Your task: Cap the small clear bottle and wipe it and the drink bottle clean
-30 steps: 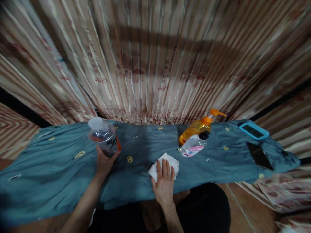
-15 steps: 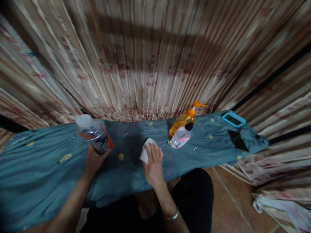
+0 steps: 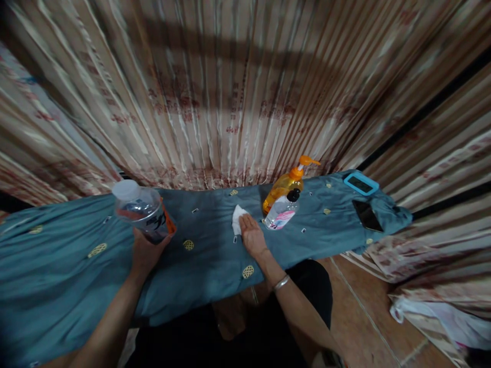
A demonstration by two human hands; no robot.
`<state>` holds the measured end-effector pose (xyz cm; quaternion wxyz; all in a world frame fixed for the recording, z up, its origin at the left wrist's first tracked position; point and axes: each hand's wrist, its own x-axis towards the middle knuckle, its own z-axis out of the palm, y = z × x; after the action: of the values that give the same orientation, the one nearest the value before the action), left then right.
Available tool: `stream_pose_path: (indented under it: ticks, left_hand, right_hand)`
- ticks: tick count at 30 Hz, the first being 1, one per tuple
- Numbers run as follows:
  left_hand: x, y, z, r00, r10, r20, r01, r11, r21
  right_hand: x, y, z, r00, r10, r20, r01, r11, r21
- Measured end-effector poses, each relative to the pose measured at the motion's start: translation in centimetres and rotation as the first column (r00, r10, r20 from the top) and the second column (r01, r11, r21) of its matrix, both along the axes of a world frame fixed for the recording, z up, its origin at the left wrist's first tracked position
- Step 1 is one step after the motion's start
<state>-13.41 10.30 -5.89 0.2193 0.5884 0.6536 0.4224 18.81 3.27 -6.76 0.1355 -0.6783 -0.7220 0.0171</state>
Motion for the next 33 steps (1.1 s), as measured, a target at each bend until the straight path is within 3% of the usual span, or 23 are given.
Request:
stream_pose_path:
  ticks: [4,8,12,15,18,20,23,25,27,30,31,33]
  left_hand:
    - [0.0,-0.1,0.0,1.000,-0.006,-0.016,0.006,1.000,0.010]
    - [0.1,-0.3,0.3,0.999,-0.024,-0.029,0.025,0.999,0.041]
    - [0.3,-0.3,0.4,1.000,-0.028,-0.012,0.028,0.999,0.024]
    - [0.4,-0.2,0.3,1.000,-0.022,-0.007,0.022,0.999,0.029]
    - [0.4,-0.1,0.2,1.000,-0.019,-0.020,0.020,0.998,0.053]
    - [0.4,-0.1,0.3,1.000,-0.012,-0.022,0.013,0.999,0.051]
    - [0.4,-0.2,0.5,1.000,-0.005,-0.013,0.005,1.000,0.030]
    - [0.4,-0.2,0.6,1.000,-0.008,-0.015,0.008,0.999,0.033]
    - [0.4,-0.2,0.6,1.000,-0.021,-0.023,0.022,0.999,0.045]
    - [0.2,-0.1,0.3,0.999,-0.015,-0.032,0.017,0.999,0.039]
    - [0.2,0.0,0.2,0.999,-0.009,-0.031,0.010,0.999,0.032]
    - [0.1,0.1,0.0,1.000,-0.002,-0.028,0.003,1.000,0.018]
  right_hand:
    - [0.5,5.3,0.4,0.984,-0.177,-0.028,0.177,0.983,0.035]
    - [-5.4,8.4,0.7,0.984,-0.165,-0.067,0.168,0.985,0.041]
    - [-12.7,5.5,1.0,0.992,0.099,-0.084,-0.097,0.995,0.035]
    - [-14.7,0.6,1.1,0.943,0.321,-0.090,-0.320,0.947,0.027]
    - [-12.1,-3.8,1.1,0.875,0.473,-0.105,-0.477,0.879,-0.017]
    - [-8.2,-5.8,0.9,0.905,0.418,-0.080,-0.423,0.905,-0.052]
    - [-1.4,-7.3,0.7,0.998,0.056,0.043,-0.052,0.996,-0.074]
    - [1.7,-7.8,0.5,0.990,-0.117,0.081,0.122,0.991,-0.057]
    - [2.1,-7.8,0.3,0.976,-0.204,0.082,0.208,0.977,-0.038]
    - [-2.6,-7.6,0.0,0.972,-0.236,0.000,0.236,0.972,-0.017]
    - [-5.2,-7.6,0.0,0.981,-0.188,-0.046,0.187,0.982,-0.018]
    - [-10.6,-7.8,0.2,0.989,0.027,-0.143,-0.033,0.999,-0.039]
